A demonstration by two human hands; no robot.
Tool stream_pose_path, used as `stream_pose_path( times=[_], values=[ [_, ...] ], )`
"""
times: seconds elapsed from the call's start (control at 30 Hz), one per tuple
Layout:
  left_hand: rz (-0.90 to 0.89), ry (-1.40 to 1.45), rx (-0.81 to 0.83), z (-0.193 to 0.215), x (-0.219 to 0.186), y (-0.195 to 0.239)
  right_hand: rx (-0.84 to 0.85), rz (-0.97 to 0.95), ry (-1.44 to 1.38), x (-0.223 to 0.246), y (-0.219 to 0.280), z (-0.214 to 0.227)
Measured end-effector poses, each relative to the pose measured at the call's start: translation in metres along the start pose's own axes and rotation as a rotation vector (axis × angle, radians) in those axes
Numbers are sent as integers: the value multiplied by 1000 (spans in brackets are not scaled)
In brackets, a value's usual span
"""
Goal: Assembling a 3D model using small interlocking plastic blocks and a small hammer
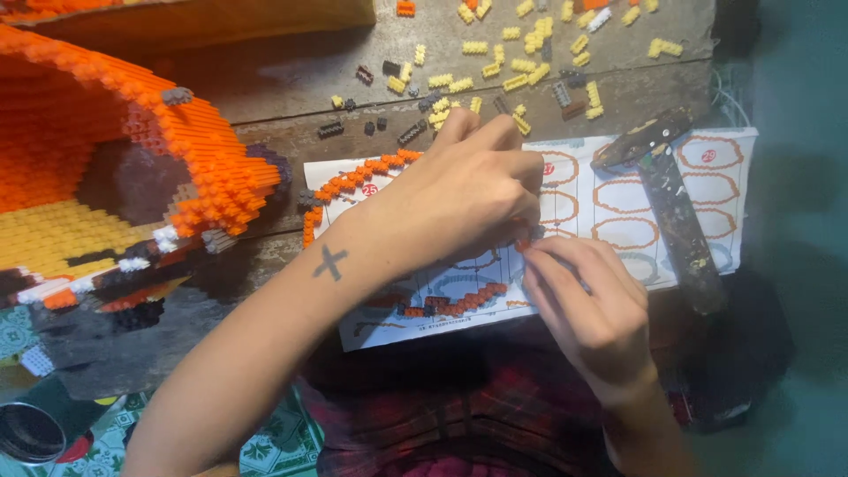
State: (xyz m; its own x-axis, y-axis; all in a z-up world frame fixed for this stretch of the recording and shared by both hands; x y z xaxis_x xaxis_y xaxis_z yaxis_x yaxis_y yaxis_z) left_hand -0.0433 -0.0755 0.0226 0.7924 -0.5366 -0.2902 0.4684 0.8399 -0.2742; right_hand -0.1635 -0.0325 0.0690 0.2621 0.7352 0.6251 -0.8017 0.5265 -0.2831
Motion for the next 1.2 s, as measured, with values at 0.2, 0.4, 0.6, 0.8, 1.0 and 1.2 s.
stream_pose_path(
  times=[0.2, 0.4, 0.6, 0.8, 1.0, 1.2],
  values=[
    [1, 29, -14, -1, 0, 0, 7, -103, 64, -2, -3, 0],
    [-10, -3, -41, 5, -2, 0, 56, -220, 18, -16, 0, -1],
    [0, 42, 93, -1, -2, 0, -49, -175, -141, -18, -4, 12],
    [82, -1, 23, 17, -3, -1, -76, -406, -225, -60, 2, 10],
    [63, -41, -49, 6, -1, 1, -2, -467, -242, -76, -3, 4],
    [-32, -165, -315, 92, -19, -10, 19, -454, -255, -88, 7, -4]
  ],
)
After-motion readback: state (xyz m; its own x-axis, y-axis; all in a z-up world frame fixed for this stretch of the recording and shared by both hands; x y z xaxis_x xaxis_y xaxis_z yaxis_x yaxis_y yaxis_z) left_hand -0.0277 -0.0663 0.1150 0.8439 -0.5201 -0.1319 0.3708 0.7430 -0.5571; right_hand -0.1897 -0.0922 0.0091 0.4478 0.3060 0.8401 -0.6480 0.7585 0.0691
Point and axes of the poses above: each hand's wrist, its own y-axis away from the middle knuckle, its own z-axis out of the back of the hand, x = y × z, the point moved 9 cm from there along -y, towards the middle knuckle, and after that the axes turned 15 degrees about -y, right-handed, at the moved point
